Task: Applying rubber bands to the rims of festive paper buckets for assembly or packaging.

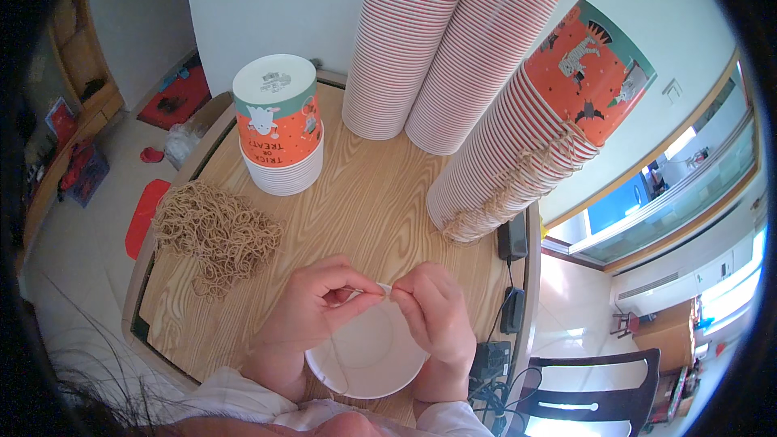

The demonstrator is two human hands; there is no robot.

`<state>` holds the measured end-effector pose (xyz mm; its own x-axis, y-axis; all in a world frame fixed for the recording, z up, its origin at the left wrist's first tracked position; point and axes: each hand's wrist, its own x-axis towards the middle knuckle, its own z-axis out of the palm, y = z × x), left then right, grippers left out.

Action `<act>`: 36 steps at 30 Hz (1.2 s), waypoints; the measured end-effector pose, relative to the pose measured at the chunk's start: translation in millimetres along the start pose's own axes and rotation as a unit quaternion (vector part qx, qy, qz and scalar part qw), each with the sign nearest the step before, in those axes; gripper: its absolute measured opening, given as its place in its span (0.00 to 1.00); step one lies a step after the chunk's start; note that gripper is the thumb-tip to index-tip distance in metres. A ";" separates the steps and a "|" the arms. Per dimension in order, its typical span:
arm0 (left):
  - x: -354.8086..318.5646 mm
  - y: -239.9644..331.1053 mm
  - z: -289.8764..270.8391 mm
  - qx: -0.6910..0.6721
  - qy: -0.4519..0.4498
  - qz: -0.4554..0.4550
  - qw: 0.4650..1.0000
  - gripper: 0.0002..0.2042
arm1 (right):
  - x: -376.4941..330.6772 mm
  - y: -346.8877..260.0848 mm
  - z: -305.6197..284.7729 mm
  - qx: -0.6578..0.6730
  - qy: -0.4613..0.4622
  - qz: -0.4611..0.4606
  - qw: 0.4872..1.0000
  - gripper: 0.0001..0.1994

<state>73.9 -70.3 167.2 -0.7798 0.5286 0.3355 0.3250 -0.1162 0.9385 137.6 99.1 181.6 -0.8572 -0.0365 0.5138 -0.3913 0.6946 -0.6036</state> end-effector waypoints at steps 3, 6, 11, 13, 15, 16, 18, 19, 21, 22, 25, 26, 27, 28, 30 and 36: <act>-1.1 1.5 -0.9 0.013 0.001 0.000 1.000 0.04 | -1.1 -0.2 0.3 -0.002 -0.018 0.014 1.000 0.04; -0.4 2.7 -0.7 0.023 -0.006 -0.001 1.000 0.04 | 0.7 0.0 1.5 -0.005 -0.014 -0.008 1.000 0.05; -0.1 -1.0 -1.3 0.044 -0.010 0.010 0.999 0.04 | -3.1 9.7 -8.1 -0.021 -0.072 0.027 0.997 0.05; 0.4 -0.9 -4.1 0.054 0.019 0.009 0.998 0.04 | -6.9 11.6 -17.3 -0.024 -0.114 0.054 0.992 0.07; 0.5 -3.5 -6.4 0.063 0.047 0.008 0.997 0.04 | -10.6 8.5 -25.2 -0.105 -0.150 0.190 0.965 0.15; 0.6 -6.1 -7.2 0.057 0.062 0.001 0.996 0.04 | -11.6 11.2 -28.6 -0.107 -0.149 0.190 0.964 0.15; 0.4 -6.6 -8.9 0.051 0.078 -0.005 0.996 0.04 | -13.0 18.8 -30.4 -0.095 -0.219 0.288 0.927 0.21; 0.1 -5.1 -10.3 0.049 0.077 -0.010 0.996 0.03 | -11.2 20.2 -28.1 -0.094 -0.220 0.287 0.928 0.21; 0.2 -4.2 -11.2 0.046 0.076 -0.015 0.996 0.03 | -5.1 21.4 -23.3 -0.122 -0.286 0.284 0.907 0.21; 0.6 -4.2 -11.0 0.043 0.077 -0.014 0.996 0.03 | -3.2 21.9 -21.6 -0.123 -0.286 0.284 0.907 0.21; 2.1 -6.3 -9.3 0.027 0.081 -0.015 0.996 0.03 | -2.4 28.0 -18.4 -0.144 -0.308 0.276 0.899 0.22; 1.5 -6.5 -9.9 0.018 0.086 -0.020 0.996 0.03 | -3.7 33.4 -15.7 -0.121 -0.303 0.262 0.908 0.23; 0.7 -5.5 -11.5 0.020 0.087 -0.021 0.996 0.03 | -4.4 36.7 -13.0 -0.097 -0.297 0.248 0.917 0.24; 0.1 -3.9 -13.4 0.028 0.086 -0.020 0.996 0.03 | -2.9 37.1 -10.0 -0.095 -0.298 0.247 0.917 0.24; 0.0 -3.8 -14.2 0.034 0.084 -0.019 0.996 0.03 | 0.8 37.0 -5.0 -0.089 -0.211 0.252 0.940 0.25; 1.4 -4.1 -13.6 0.035 0.079 -0.017 0.996 0.04 | 0.3 24.9 -13.2 -0.114 -0.247 0.279 0.921 0.25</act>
<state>64.2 -80.5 165.0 -0.8637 0.3914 0.3177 0.3292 -0.0393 0.9434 132.0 125.9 174.7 -0.9734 0.0882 -0.2117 0.1882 0.8347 -0.5175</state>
